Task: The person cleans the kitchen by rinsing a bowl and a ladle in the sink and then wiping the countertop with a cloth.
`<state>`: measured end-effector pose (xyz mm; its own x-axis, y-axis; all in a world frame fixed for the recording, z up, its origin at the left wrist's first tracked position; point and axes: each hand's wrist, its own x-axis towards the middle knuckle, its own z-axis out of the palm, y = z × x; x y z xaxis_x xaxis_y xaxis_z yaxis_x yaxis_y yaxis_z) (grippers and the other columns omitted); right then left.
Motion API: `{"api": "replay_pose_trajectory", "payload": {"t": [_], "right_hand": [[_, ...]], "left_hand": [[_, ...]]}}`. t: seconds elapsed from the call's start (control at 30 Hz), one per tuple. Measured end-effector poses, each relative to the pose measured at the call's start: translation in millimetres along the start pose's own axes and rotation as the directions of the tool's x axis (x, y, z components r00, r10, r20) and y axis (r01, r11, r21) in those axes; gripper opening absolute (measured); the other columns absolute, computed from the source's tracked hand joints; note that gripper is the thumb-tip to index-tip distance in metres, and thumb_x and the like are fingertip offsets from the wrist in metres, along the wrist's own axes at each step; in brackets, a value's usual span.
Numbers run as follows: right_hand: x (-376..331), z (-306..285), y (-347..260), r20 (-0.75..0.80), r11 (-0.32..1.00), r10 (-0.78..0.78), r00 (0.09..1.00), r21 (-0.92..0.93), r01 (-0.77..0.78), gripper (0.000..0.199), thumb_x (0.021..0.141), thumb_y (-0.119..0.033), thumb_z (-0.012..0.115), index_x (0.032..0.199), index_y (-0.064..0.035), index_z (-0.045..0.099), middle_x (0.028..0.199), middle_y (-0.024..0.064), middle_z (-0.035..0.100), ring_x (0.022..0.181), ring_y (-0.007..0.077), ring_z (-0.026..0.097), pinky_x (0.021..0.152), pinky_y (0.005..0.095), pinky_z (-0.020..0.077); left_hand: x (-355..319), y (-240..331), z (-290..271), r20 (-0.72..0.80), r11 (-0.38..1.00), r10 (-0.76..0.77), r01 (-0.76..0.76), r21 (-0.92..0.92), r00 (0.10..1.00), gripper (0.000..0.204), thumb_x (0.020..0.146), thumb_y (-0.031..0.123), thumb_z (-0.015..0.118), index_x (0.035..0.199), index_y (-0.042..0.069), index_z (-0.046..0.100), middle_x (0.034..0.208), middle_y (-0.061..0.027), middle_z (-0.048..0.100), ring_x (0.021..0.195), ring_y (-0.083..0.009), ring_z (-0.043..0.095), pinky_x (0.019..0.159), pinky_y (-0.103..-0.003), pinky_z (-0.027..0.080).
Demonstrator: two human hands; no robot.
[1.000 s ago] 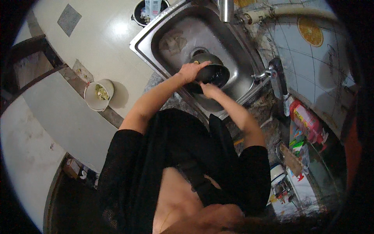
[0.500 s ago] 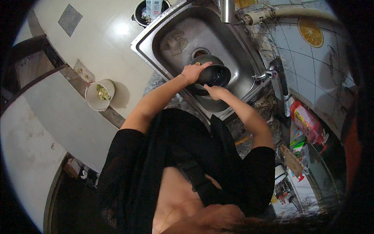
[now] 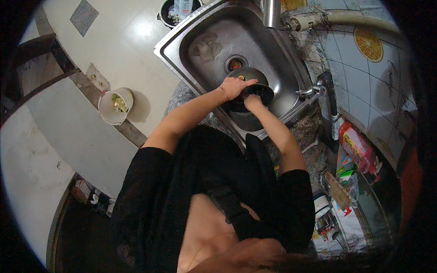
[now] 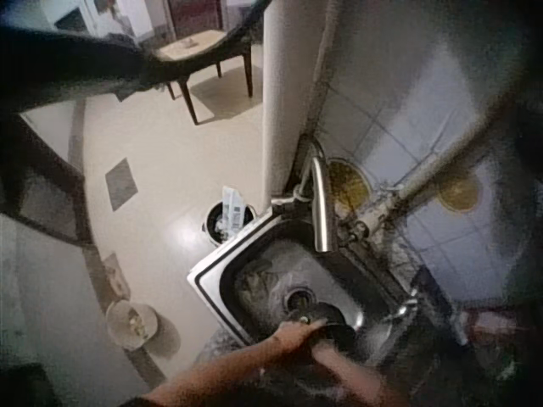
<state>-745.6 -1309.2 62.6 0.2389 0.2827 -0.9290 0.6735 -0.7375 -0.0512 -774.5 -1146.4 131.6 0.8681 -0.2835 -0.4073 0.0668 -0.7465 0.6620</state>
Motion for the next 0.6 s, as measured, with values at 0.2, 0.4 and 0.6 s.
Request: {"api": "replay_pose_trajectory", "payload": {"t": [0.2, 0.4, 0.6], "right_hand": [[-58.8, -21.8, 0.7, -0.039, 0.985, -0.157, 0.987, -0.081, 0.153, 0.029, 0.083, -0.015, 0.035, 0.102, -0.0065, 0.054, 0.101, 0.0165, 0.055, 0.092, 0.0301, 0.054, 0.076, 0.0401, 0.0429], [-20.8, -26.9, -2.1, 0.104, 0.981, -0.132, 0.986, -0.128, 0.145, 0.034, 0.080, -0.014, 0.040, 0.113, -0.0104, 0.046, 0.103, 0.0191, 0.053, 0.095, 0.0329, 0.052, 0.077, 0.0418, 0.0426], [-17.5, -0.1, -13.8, 0.102, 0.997, -0.079, 0.992, -0.020, 0.081, 0.054, 0.077, -0.004, 0.038, 0.128, -0.0152, 0.024, 0.106, 0.0225, 0.050, 0.097, 0.0360, 0.050, 0.082, 0.0431, 0.0396]], "left_hand": [[-0.8, -4.3, -4.7, -0.001, 0.998, -0.025, 0.025, -0.055, 1.000, 0.063, 0.074, 0.006, 0.043, 0.125, 0.036, 0.022, 0.097, -0.0168, 0.051, 0.083, -0.0335, 0.056, 0.066, -0.040, 0.046], [0.3, -6.4, 3.8, -0.035, 0.997, -0.010, 0.008, -0.079, 0.999, 0.062, 0.074, 0.006, 0.043, 0.124, 0.036, 0.023, 0.097, -0.0167, 0.051, 0.083, -0.0346, 0.055, 0.068, -0.041, 0.046], [-1.3, -4.9, -6.7, -0.010, 0.993, -0.069, 0.068, -0.099, 0.998, 0.059, 0.075, 0.008, 0.043, 0.124, 0.035, 0.023, 0.098, -0.0157, 0.051, 0.086, -0.0351, 0.054, 0.071, -0.041, 0.045]]}}
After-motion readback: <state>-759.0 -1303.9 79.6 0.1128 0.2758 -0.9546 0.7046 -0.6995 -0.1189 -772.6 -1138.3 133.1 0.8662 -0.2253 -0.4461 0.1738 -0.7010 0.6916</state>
